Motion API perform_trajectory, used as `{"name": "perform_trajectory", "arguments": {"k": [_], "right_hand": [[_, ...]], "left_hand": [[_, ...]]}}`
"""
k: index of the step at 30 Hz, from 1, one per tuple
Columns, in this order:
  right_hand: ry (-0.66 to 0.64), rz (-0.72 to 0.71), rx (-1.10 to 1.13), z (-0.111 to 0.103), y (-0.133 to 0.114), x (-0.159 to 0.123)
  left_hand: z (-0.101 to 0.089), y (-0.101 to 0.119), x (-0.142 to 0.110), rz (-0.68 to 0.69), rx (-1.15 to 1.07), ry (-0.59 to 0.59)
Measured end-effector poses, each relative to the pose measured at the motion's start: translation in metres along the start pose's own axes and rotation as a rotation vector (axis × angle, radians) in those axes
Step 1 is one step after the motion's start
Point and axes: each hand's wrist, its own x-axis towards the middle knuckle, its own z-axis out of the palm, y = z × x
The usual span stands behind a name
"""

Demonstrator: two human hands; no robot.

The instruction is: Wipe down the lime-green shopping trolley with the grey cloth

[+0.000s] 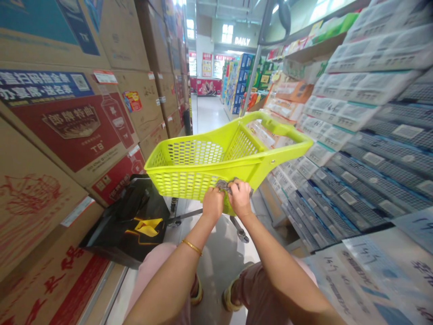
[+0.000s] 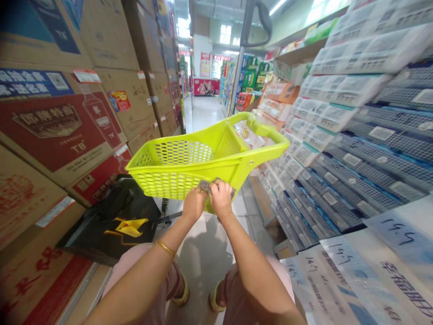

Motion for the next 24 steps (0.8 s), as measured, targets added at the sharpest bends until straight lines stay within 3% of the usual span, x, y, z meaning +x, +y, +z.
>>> {"name": "perform_trajectory", "arguments": {"k": [3,5,10,13,15,24], "right_hand": [[0.1,0.051,0.066,-0.011,-0.001,0.019],[0.186,0.07,0.117,-0.018,-0.001,0.03],[0.389,0.101,0.194,-0.029,-0.001,0.048],[0.381,0.131,0.167,-0.03,-0.002,0.054],[0.337,0.146,0.136,-0.027,-0.001,0.053],[0.186,0.14,0.058,0.005,0.002,0.022]], "left_hand": [[-0.013,0.001,0.001,-0.017,0.009,-0.001],[-0.022,0.002,0.003,-0.032,-0.003,0.083],[-0.036,0.008,0.018,0.032,-0.131,0.517],[-0.037,0.013,0.031,0.058,-0.203,0.686],[-0.036,0.016,0.04,0.058,-0.234,0.707],[-0.037,0.02,0.058,0.04,-0.35,0.576]]}}
